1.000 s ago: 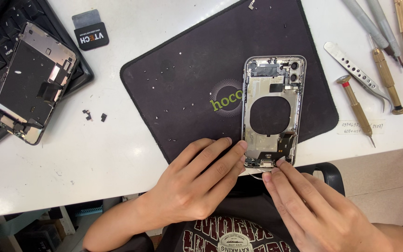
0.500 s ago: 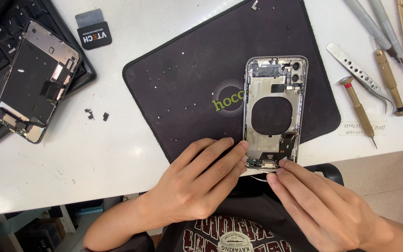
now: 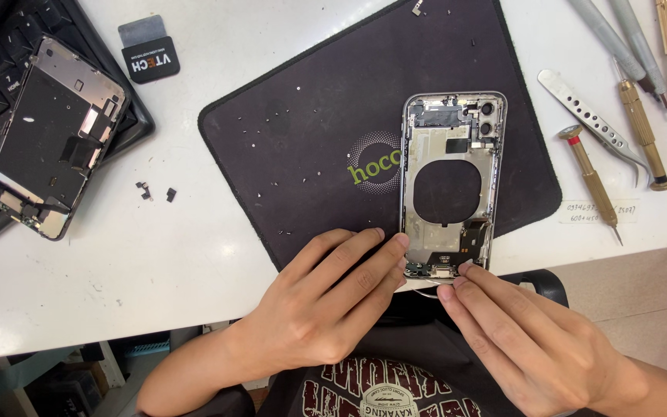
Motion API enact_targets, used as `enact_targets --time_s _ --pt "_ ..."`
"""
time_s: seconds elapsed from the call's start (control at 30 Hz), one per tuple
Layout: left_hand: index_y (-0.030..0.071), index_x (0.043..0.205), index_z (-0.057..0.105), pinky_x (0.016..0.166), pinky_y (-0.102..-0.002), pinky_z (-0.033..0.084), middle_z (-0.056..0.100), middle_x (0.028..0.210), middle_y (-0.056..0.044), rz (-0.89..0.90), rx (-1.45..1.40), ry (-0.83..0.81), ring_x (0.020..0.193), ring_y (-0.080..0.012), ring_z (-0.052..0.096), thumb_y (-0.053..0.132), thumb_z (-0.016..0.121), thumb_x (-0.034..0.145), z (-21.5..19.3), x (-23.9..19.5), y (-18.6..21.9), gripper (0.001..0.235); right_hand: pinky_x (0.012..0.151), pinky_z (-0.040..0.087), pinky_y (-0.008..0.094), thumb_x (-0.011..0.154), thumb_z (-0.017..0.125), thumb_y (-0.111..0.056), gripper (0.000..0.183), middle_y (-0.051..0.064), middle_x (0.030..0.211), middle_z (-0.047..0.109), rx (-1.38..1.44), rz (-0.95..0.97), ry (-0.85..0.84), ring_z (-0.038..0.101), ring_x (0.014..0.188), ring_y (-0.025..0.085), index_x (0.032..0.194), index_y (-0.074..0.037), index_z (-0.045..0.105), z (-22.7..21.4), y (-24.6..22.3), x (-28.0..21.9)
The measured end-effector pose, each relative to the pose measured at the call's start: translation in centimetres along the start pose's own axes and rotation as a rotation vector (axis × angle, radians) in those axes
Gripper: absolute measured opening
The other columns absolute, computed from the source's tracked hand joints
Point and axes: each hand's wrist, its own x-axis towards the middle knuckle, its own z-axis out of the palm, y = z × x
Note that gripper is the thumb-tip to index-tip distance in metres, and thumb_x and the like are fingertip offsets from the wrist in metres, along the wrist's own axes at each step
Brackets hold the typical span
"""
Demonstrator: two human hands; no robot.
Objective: The person disassembles a smartphone using tweezers and a screwdriver, removes internal components, and places them on the work surface. The person then reassembles the phone by inserting components back into the chassis and securing them with screws.
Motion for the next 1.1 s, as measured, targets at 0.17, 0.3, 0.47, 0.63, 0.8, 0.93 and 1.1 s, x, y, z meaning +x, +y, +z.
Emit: enact_targets --time_s 0.17,0.3,0.47,0.63,0.8,0.93,1.1 --pt "-0.003 0.107 0.076 0.096 -0.043 0.057 0.069 0.129 -0.017 -0.009 -0.006 0.009 0.117 -0.0304 0.067 0.008 0.073 0.093 0.1 0.0 0.1 0.018 0.072 0.063 0.037 0.079 0.068 0.000 0.028 0.022 0.103 0.071 -0.015 -0.010 -0.002 0.074 0.097 0.034 0.104 0.011 0.075 0.0 0.0 -0.1" --pt "-0.003 0.107 0.076 0.096 -0.043 0.057 0.069 0.129 -0.017 -0.008 -0.001 0.011 0.117 -0.0307 0.067 0.008 0.073 0.093 0.1 0.0 0.1 0.019 0.072 0.063 0.038 0.079 0.068 0.001 0.030 0.024 0.110 0.069 0.000 -0.010 -0.034 0.073 0.100 0.036 0.106 0.012 0.074 -0.1 -0.1 -0.1" --pt "-0.004 0.107 0.076 0.096 -0.043 0.057 0.069 0.128 -0.017 -0.006 0.010 0.011 0.117 -0.0312 0.067 0.008 0.073 0.092 0.0 0.1 0.1 0.019 0.075 0.063 0.039 0.079 0.067 0.000 0.032 0.023 0.115 0.066 -0.016 -0.017 -0.121 0.072 0.103 0.036 0.109 0.013 0.072 -0.5 -0.6 -0.2" --pt "-0.004 0.107 0.076 0.096 -0.043 0.057 0.069 0.128 -0.018 -0.005 0.018 0.008 0.117 -0.0313 0.067 0.008 0.072 0.092 -0.1 0.1 0.1 0.019 0.076 0.063 0.039 0.079 0.066 0.002 0.034 0.024 0.119 0.064 -0.051 -0.031 -0.195 0.070 0.106 0.037 0.110 0.015 0.070 -0.6 -1.0 -0.5" --pt "-0.004 0.107 0.075 0.096 -0.043 0.057 0.069 0.129 -0.018 -0.001 0.023 0.010 0.117 -0.0311 0.067 0.008 0.072 0.093 0.0 0.1 0.1 0.019 0.075 0.060 0.041 0.082 0.063 -0.011 0.044 0.023 0.122 0.062 -0.053 0.018 -0.266 0.067 0.113 0.037 0.117 0.016 0.068 -0.6 -1.5 -1.1" --pt "-0.004 0.107 0.076 0.096 -0.043 0.057 0.070 0.128 -0.018 -0.006 0.019 0.003 0.117 -0.0314 0.068 0.008 0.072 0.091 -0.1 0.1 0.2 0.020 0.069 0.059 0.043 0.084 0.063 -0.012 0.041 0.027 0.124 0.063 -0.067 -0.071 -0.274 0.067 0.112 0.041 0.113 0.018 0.067 -0.8 -1.1 -1.2" --pt "-0.004 0.107 0.076 0.096 -0.043 0.057 0.070 0.128 -0.018 -0.006 0.021 0.010 0.117 -0.0309 0.068 0.008 0.072 0.092 0.0 0.1 0.2 0.020 0.066 0.063 0.037 0.082 0.069 -0.001 0.032 0.027 0.112 0.064 -0.098 -0.123 -0.198 0.070 0.098 0.038 0.107 0.019 0.071 -0.5 -0.7 -0.3"
